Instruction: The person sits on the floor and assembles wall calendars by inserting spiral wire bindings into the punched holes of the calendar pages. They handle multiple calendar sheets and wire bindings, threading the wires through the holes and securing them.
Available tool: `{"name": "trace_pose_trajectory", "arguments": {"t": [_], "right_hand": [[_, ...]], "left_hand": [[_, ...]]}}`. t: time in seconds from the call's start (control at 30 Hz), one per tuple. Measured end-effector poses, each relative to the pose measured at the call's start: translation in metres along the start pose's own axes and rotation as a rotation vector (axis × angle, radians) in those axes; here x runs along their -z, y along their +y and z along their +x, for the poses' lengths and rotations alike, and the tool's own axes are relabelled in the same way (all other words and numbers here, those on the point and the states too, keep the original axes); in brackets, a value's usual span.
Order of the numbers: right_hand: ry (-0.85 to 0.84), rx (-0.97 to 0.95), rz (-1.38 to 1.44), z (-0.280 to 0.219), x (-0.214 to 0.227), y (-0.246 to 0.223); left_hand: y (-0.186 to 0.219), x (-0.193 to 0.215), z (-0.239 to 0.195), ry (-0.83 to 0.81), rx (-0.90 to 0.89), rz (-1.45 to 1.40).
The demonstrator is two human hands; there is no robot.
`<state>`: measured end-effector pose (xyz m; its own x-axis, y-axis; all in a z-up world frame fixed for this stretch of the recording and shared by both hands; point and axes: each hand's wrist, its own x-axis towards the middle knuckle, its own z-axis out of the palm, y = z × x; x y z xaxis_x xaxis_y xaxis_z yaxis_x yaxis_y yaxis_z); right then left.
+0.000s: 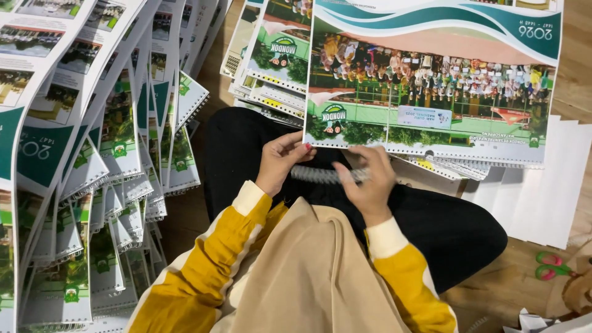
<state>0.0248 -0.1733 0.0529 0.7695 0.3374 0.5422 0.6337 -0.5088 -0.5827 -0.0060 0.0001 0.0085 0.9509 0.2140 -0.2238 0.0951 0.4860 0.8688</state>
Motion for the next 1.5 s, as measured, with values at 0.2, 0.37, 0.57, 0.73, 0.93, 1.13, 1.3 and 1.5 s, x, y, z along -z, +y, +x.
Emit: {"name": "trace_pose_trajectory", "arguments": {"t": [0.2,0.37,0.57,0.73,0.93,1.13,1.3,1.5], "right_hand": [[0.424,-0.884,0.865,-0.058,0.018,-0.007],[0.636,-1.191,1.451,-0.073,0.018,0.003],[0.659,-1.241,1.231,-0.060,0.009,-0.009],[0.638,-1.075,1.115,-0.060,0.008,-0.010],[0.587,-1.080,1.220,-0.078,0.007,0.022],[0.481,-1.070,1.077,-0.074,0.033,0.059],[0.616,-0.992,1.197,-0.066,0.045,0.064],[0.697,-1.107,1.284,-0.099,0.025,0.061]], "left_hand": [[-0.003,-0.001,-0.003,0.026,0.045,-0.045],[-0.027,-0.011,-0.027,-0.016,0.217,0.028],[-0.063,-0.022,-0.071,-0.473,0.318,0.349],[-0.057,-0.051,-0.064,-0.241,0.340,-0.130],[-0.051,-0.061,-0.050,-0.208,0.296,-0.143],[-0.054,-0.088,-0.026,-0.105,0.322,-0.086],[-0.065,-0.108,-0.018,-0.117,0.385,-0.125],[-0.076,-0.090,-0.020,-0.020,0.436,-0.178]]}}
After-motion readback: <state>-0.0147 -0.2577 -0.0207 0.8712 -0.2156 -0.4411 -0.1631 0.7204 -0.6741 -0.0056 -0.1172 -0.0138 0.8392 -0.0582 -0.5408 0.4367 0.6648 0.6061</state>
